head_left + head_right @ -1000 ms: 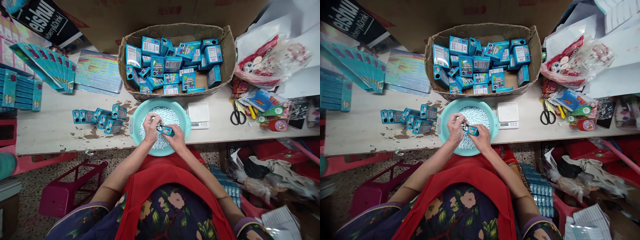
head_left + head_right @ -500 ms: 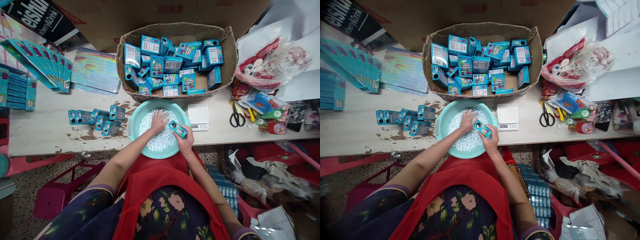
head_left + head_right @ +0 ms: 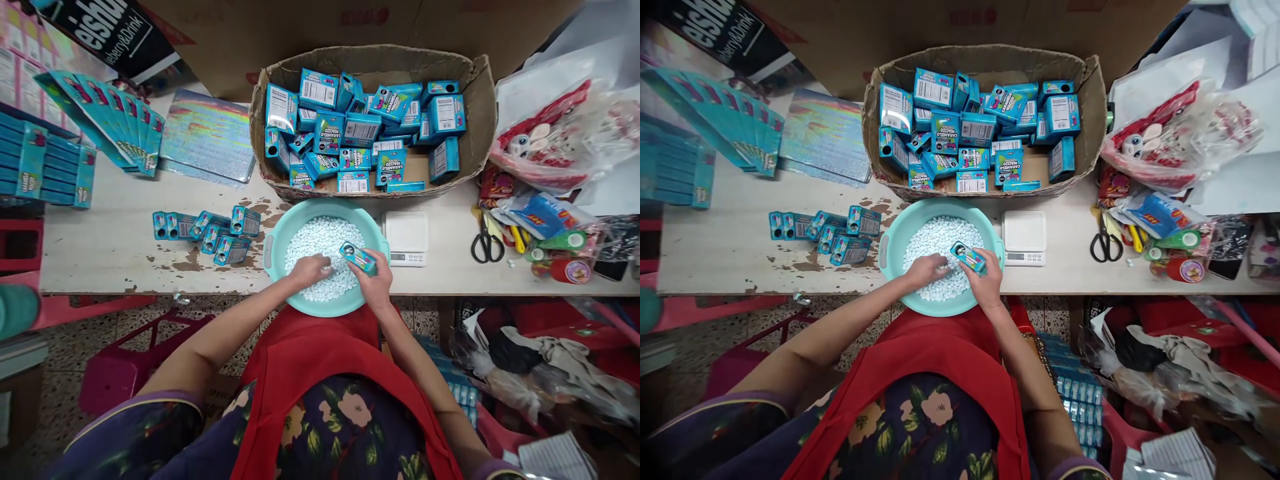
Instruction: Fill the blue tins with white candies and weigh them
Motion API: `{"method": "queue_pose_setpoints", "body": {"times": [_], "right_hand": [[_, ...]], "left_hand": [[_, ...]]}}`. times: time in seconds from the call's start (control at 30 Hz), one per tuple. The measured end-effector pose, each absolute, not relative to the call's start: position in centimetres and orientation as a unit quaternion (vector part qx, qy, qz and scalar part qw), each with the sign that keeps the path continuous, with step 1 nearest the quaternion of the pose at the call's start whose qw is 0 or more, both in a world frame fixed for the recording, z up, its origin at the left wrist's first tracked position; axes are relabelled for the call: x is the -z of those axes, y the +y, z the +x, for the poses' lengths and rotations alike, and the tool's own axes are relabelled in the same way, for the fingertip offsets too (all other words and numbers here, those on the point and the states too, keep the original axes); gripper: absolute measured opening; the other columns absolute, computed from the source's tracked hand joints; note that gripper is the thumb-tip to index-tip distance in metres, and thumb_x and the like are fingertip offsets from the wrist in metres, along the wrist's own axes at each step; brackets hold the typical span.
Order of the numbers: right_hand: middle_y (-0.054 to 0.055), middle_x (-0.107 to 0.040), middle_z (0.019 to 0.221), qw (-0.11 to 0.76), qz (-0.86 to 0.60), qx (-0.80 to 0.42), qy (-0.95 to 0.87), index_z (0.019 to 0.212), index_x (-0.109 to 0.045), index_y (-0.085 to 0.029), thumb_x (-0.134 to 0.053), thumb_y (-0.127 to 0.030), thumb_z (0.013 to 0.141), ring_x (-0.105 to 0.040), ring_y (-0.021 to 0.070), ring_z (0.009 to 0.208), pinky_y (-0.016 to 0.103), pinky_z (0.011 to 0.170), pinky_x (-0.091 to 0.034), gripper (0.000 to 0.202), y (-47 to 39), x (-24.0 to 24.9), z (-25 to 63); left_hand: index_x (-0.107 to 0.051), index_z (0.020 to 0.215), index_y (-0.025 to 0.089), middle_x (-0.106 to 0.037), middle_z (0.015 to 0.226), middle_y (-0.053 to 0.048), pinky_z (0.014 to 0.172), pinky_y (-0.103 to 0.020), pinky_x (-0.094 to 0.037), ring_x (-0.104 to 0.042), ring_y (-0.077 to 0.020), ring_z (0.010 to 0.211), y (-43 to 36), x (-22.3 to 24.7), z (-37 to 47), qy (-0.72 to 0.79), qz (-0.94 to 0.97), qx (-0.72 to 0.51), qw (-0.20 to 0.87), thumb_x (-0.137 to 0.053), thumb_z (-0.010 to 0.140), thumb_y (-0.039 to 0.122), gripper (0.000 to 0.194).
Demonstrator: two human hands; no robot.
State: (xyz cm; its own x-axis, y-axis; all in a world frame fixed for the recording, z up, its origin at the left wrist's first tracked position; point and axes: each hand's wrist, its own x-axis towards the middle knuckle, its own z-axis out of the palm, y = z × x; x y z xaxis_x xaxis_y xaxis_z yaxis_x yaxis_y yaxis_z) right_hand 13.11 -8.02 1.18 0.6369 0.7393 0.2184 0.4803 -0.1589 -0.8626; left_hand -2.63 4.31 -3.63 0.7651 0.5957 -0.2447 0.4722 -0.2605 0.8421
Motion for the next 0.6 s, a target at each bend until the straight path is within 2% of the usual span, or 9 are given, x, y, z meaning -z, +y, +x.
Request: {"method": "queue_pose_setpoints", "body": {"times": [0.17, 0.23, 0.33, 0.43, 0.6], "right_hand": [[0.006, -0.064, 0.1, 0.447, -0.754, -0.19, -0.443, 0.106, -0.061, -0.023, -0.07, -0.037, 0.08, -0.062, 0.0229, 0.097, 0.039, 0.087, -0.051, 0.03, -7.3, -0.8, 12.2], [0.006, -0.065, 0.099, 0.429, -0.746, -0.208, -0.464, 0.106, -0.061, -0.023, -0.069, -0.036, 0.08, -0.063, 0.0234, 0.096, 0.039, 0.085, -0.051, 0.03, -7.1, -0.8, 11.6], [0.006, -0.065, 0.1, 0.407, -0.735, -0.237, -0.488, 0.106, -0.062, -0.024, -0.07, -0.037, 0.079, -0.063, 0.0238, 0.095, 0.038, 0.083, -0.051, 0.03, -6.7, -1.1, 10.6], [0.005, -0.066, 0.096, 0.409, -0.742, -0.235, -0.476, 0.104, -0.063, -0.024, -0.071, -0.037, 0.078, -0.064, 0.0234, 0.092, 0.037, 0.082, -0.051, 0.03, -6.3, -1.6, 10.1], [0.005, -0.066, 0.096, 0.428, -0.74, -0.223, -0.468, 0.102, -0.063, -0.024, -0.072, -0.035, 0.076, -0.063, 0.0234, 0.093, 0.038, 0.084, -0.051, 0.029, -6.0, -2.0, 10.1]], "left_hand": [[-0.053, 0.078, 0.021, -0.052, 0.063, 0.001, 0.043, -0.022, -0.036, -0.046, -0.0107, 0.046, 5.2, 0.5, -1.4, 0.429, 0.66, -0.187, 0.588, -0.042, 0.087, 0.053, 0.035], [-0.051, 0.08, 0.021, -0.053, 0.064, 0.002, 0.041, -0.022, -0.037, -0.046, -0.0093, 0.044, 5.0, -1.2, -0.6, 0.429, 0.546, -0.265, 0.669, -0.048, 0.086, 0.052, 0.032], [-0.05, 0.077, 0.02, -0.057, 0.067, 0.001, 0.049, -0.022, -0.046, -0.055, -0.0102, 0.053, 4.8, -3.0, 0.6, 0.403, 0.362, -0.371, 0.754, -0.063, 0.077, 0.043, 0.027], [-0.049, 0.074, 0.019, -0.057, 0.066, 0.002, 0.054, -0.023, -0.049, -0.058, -0.0106, 0.056, 4.9, -3.6, 1.3, 0.408, 0.309, -0.416, 0.752, -0.068, 0.074, 0.04, 0.028], [-0.049, 0.073, 0.019, -0.057, 0.065, 0.003, 0.047, -0.02, -0.043, -0.057, -0.0085, 0.05, 5.1, -3.7, 1.4, 0.418, 0.324, -0.425, 0.735, -0.069, 0.074, 0.039, 0.028]]}}
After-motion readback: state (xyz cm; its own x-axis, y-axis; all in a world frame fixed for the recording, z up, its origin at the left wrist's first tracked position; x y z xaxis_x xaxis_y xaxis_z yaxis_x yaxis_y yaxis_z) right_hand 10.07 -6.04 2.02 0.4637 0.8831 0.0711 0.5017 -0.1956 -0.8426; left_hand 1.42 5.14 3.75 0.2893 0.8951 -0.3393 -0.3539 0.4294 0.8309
